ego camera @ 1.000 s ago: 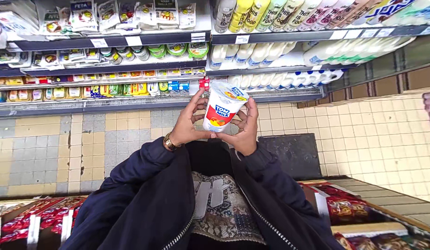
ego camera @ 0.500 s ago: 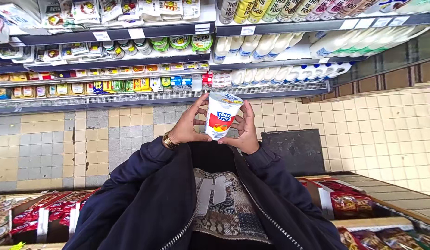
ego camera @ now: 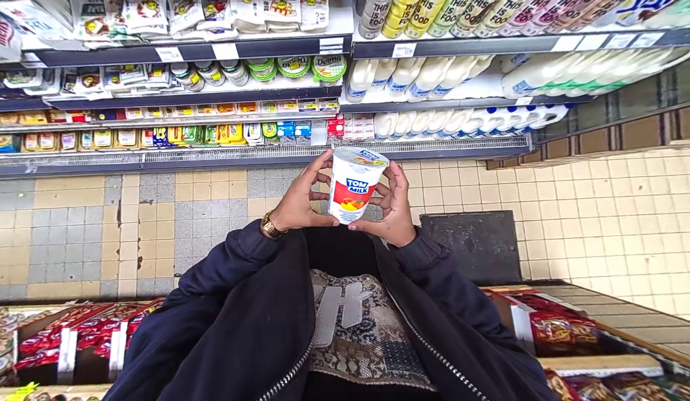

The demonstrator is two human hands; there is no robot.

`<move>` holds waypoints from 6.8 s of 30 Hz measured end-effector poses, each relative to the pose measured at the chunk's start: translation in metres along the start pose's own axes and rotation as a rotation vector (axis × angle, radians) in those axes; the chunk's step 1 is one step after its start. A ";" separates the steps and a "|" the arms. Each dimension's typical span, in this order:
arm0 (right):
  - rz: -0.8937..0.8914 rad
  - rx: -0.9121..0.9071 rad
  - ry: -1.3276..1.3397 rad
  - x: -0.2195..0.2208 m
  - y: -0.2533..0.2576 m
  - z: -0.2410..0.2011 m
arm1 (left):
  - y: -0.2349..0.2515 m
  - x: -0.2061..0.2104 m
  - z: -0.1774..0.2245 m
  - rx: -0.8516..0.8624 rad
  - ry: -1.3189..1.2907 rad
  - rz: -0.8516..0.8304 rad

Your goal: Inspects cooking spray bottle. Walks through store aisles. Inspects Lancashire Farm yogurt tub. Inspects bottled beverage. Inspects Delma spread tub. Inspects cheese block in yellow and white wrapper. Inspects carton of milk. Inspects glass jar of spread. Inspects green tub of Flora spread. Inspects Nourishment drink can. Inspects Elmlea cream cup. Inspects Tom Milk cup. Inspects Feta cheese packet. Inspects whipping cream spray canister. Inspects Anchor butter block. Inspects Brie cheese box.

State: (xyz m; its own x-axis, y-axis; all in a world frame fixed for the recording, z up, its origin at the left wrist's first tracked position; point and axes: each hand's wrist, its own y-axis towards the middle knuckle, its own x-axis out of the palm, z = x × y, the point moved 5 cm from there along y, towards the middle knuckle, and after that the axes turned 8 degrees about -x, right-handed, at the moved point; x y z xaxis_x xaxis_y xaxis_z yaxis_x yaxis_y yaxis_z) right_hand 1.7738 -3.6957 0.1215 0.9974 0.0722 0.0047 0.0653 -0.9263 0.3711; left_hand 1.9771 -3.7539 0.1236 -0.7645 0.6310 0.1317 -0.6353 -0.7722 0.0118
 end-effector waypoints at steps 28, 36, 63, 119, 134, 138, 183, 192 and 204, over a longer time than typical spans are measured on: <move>-0.073 0.028 0.030 -0.029 0.040 0.009 | 0.040 -0.004 0.009 0.005 -0.023 0.028; -0.106 0.018 0.033 -0.063 0.078 0.018 | 0.081 0.000 0.014 0.008 -0.014 0.065; -0.110 -0.437 -0.182 -0.195 0.223 0.006 | 0.313 0.010 0.148 0.415 0.127 0.523; -0.012 -0.289 -0.285 -0.250 0.147 0.042 | 0.486 -0.057 0.320 0.608 0.825 1.090; -0.232 -0.306 0.014 -0.174 0.161 0.057 | 0.205 0.013 0.076 0.327 0.258 0.659; -0.341 -0.281 0.067 -0.137 0.157 0.060 | 0.131 0.024 0.026 0.197 0.116 0.738; -0.762 -0.174 0.164 0.281 0.014 0.012 | -0.313 -0.070 -0.007 0.319 0.053 1.195; -0.805 -0.124 0.172 0.343 0.070 0.043 | -0.328 -0.116 -0.016 0.268 0.025 1.288; -0.792 -0.277 -0.045 0.516 0.307 0.108 | -0.332 -0.247 0.011 0.214 0.023 1.418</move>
State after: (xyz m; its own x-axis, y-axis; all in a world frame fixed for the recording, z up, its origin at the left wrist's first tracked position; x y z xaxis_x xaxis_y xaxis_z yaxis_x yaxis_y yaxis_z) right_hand 2.3116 -3.9829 0.1372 0.6603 0.6430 -0.3881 0.7428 -0.4828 0.4639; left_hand 2.3778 -3.6545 0.0981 -0.7301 -0.6684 0.1424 0.6784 -0.7339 0.0334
